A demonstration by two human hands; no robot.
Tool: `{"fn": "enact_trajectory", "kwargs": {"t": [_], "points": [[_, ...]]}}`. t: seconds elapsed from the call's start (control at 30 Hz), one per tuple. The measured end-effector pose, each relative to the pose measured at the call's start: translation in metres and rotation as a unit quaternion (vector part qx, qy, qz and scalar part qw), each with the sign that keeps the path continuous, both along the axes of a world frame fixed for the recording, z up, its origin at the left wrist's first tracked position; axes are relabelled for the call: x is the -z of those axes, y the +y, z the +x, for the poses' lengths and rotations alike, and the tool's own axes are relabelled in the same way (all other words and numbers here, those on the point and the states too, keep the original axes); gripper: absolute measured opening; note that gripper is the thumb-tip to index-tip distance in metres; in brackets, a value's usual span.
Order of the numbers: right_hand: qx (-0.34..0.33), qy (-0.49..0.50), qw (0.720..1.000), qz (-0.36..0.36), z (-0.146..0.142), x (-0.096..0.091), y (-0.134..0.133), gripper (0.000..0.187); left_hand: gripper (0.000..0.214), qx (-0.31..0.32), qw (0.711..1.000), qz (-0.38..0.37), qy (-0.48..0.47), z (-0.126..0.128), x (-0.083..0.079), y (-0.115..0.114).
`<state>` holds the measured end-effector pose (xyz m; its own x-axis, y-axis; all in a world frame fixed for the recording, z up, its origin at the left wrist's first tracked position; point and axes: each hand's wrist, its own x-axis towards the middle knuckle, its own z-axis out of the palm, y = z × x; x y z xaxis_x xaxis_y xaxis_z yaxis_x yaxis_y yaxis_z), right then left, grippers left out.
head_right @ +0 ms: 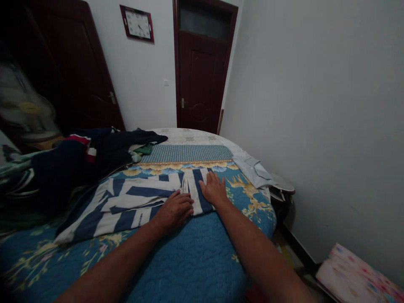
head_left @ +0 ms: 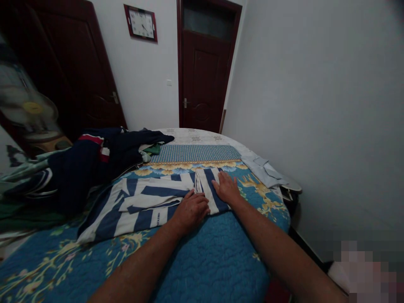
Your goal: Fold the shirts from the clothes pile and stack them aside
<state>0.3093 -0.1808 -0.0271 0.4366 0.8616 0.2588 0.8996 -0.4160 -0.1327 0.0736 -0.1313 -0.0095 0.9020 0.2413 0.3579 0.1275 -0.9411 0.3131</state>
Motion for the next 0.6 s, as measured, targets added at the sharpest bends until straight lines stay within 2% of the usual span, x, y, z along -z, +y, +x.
{"fn": "enact_trajectory", "kwargs": {"t": [0.17,0.3,0.43,0.6], "points": [[-0.007,0.039,0.998,-0.041,-0.009,-0.002,-0.041,0.071,0.028,-0.002,1.000,0.015,-0.016,-0.003,-0.004,-0.002],[-0.020,0.063,0.997,-0.048,-0.014,-0.002,-0.068,0.076,0.042,-0.047,0.996,0.055,-0.050,0.013,-0.010,-0.001],[-0.026,0.063,0.996,-0.053,-0.017,-0.002,-0.078,0.076,0.060,-0.116,0.990,0.085,0.014,0.047,-0.011,0.004],[-0.029,0.064,0.996,-0.061,-0.018,-0.006,-0.076,0.078,0.070,-0.168,0.977,0.083,0.104,0.074,0.000,0.012]]}}
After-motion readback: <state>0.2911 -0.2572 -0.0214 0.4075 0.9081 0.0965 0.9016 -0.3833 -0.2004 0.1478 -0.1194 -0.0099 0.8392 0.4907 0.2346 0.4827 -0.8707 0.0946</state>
